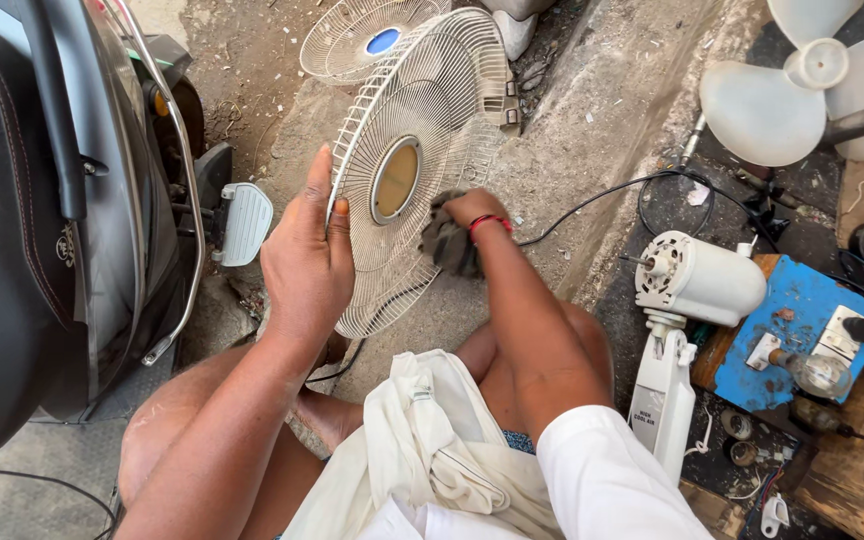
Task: The person sits on the ground and wipes a table fan's front grille and hub with a cloth, turning the fan as they work. They then lift the grille away, set it down, and handle the fan blades and motor body while continuing to wipe parts.
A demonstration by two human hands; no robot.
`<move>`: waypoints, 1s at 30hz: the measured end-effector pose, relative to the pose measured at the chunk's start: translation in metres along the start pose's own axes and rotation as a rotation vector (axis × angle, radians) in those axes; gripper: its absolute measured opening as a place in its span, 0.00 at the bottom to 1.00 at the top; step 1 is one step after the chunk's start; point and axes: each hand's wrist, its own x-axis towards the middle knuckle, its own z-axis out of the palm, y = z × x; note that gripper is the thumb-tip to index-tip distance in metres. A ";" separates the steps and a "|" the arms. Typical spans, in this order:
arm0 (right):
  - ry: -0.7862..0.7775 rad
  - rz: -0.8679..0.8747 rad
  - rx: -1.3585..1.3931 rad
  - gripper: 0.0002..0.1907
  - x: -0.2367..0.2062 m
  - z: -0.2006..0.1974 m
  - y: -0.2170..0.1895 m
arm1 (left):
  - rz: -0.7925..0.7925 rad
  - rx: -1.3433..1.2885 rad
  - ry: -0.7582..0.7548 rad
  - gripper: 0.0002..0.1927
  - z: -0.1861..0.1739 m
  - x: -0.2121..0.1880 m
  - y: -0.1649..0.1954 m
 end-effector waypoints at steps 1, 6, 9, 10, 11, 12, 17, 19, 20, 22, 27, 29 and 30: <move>0.042 0.003 0.059 0.27 0.002 -0.012 0.002 | -0.032 0.017 -0.019 0.28 -0.001 0.000 0.000; 0.564 -0.291 0.476 0.27 0.004 -0.055 0.001 | -0.026 0.071 -0.049 0.26 0.000 0.002 0.002; 0.567 -0.387 0.326 0.29 0.002 -0.050 -0.001 | 0.030 0.096 -0.031 0.26 0.006 0.000 0.008; 0.495 -0.361 0.270 0.31 0.002 -0.041 -0.005 | 0.033 0.090 -0.030 0.26 0.008 0.001 0.009; 0.422 -0.343 0.213 0.33 0.002 -0.033 -0.005 | 0.035 0.087 -0.021 0.26 0.010 0.001 0.011; 0.407 -0.304 0.150 0.33 0.002 -0.024 -0.005 | 0.035 0.086 -0.014 0.26 0.010 0.001 0.012; 0.014 -0.139 0.044 0.29 -0.012 0.000 0.002 | 0.021 0.064 0.010 0.26 0.011 0.001 0.014; -0.186 -0.146 0.110 0.26 -0.035 0.005 -0.004 | 0.030 0.052 0.034 0.26 0.012 0.005 0.012; -0.176 -0.227 0.176 0.27 -0.050 0.008 -0.013 | 0.017 0.060 0.036 0.26 0.012 0.005 0.011; -0.129 -0.288 0.223 0.28 -0.088 0.019 -0.032 | -0.017 0.073 0.034 0.25 0.011 0.005 0.009; -0.145 -0.512 0.252 0.33 -0.165 0.034 -0.036 | -0.043 0.089 0.029 0.26 0.008 0.004 0.002; -0.162 -0.499 0.288 0.34 -0.159 0.031 -0.028 | -0.066 0.088 0.022 0.25 0.007 0.003 0.001; -0.161 -0.461 0.325 0.33 -0.147 0.028 -0.025 | -0.078 0.090 0.008 0.25 0.006 0.003 0.001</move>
